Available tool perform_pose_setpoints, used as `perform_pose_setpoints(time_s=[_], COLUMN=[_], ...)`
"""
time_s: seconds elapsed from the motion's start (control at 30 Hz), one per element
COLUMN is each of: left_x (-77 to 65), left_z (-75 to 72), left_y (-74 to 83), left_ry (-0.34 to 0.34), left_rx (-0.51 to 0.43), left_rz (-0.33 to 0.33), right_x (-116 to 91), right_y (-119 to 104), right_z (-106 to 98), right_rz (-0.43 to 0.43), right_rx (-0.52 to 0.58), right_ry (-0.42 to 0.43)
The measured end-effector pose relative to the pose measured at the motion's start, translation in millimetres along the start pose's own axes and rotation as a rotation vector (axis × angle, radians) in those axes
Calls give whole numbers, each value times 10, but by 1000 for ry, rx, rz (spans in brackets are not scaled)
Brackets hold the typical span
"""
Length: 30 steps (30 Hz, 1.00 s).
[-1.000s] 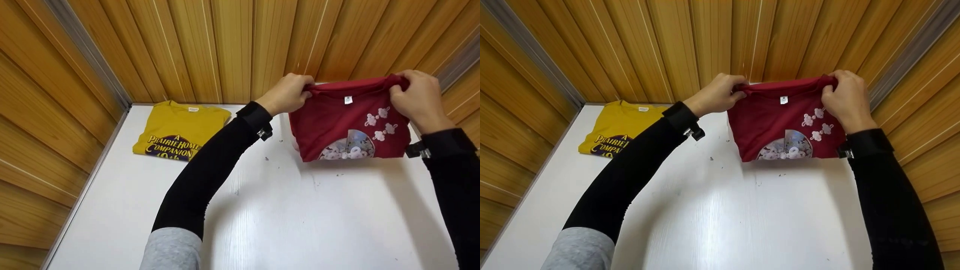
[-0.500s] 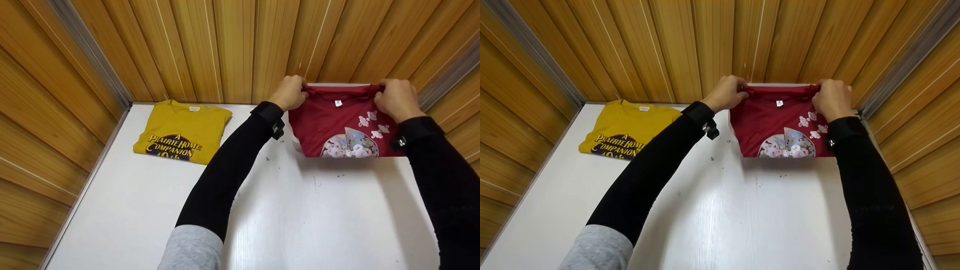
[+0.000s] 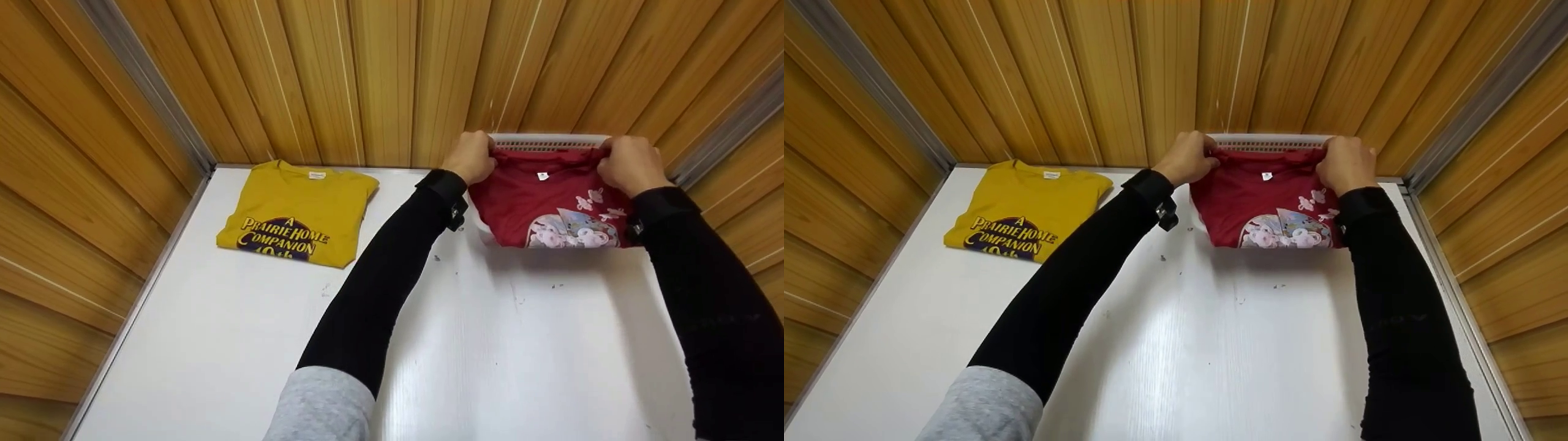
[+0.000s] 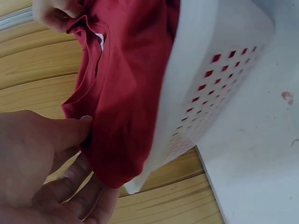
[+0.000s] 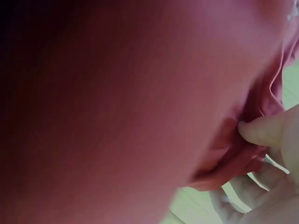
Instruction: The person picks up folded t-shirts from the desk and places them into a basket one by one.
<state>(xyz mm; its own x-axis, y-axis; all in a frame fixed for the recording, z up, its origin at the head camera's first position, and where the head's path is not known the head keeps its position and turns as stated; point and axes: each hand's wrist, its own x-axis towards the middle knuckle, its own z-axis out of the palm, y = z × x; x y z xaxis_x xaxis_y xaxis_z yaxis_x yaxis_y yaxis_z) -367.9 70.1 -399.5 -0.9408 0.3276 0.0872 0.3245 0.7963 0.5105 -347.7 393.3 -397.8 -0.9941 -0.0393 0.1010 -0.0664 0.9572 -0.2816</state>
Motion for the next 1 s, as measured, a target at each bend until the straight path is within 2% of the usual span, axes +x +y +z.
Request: perform_pose_setpoints(time_s=[0.17, 0.4, 0.53, 0.77, 0.9, 1.0], left_x=[24, 32, 8, 9, -3, 1], left_z=[43, 32, 15, -3, 24, 42], left_y=[-20, -18, -13, 7, 4, 0], left_ry=[-12, -4, 6, 11, 4, 19], left_rx=[32, 19, 41, 57, 40, 38], left_rz=[7, 16, 9, -34, -74, -77], right_x=[23, 42, 59, 85, 68, 64], right_y=[12, -1, -27, -76, -94, -104], right_z=[-9, -29, -38, -100, -81, -60], right_rz=[24, 34, 27, 23, 34, 41], right_rx=[24, 37, 24, 3, 2, 14], right_ry=[-21, -17, -21, -12, -19, 7])
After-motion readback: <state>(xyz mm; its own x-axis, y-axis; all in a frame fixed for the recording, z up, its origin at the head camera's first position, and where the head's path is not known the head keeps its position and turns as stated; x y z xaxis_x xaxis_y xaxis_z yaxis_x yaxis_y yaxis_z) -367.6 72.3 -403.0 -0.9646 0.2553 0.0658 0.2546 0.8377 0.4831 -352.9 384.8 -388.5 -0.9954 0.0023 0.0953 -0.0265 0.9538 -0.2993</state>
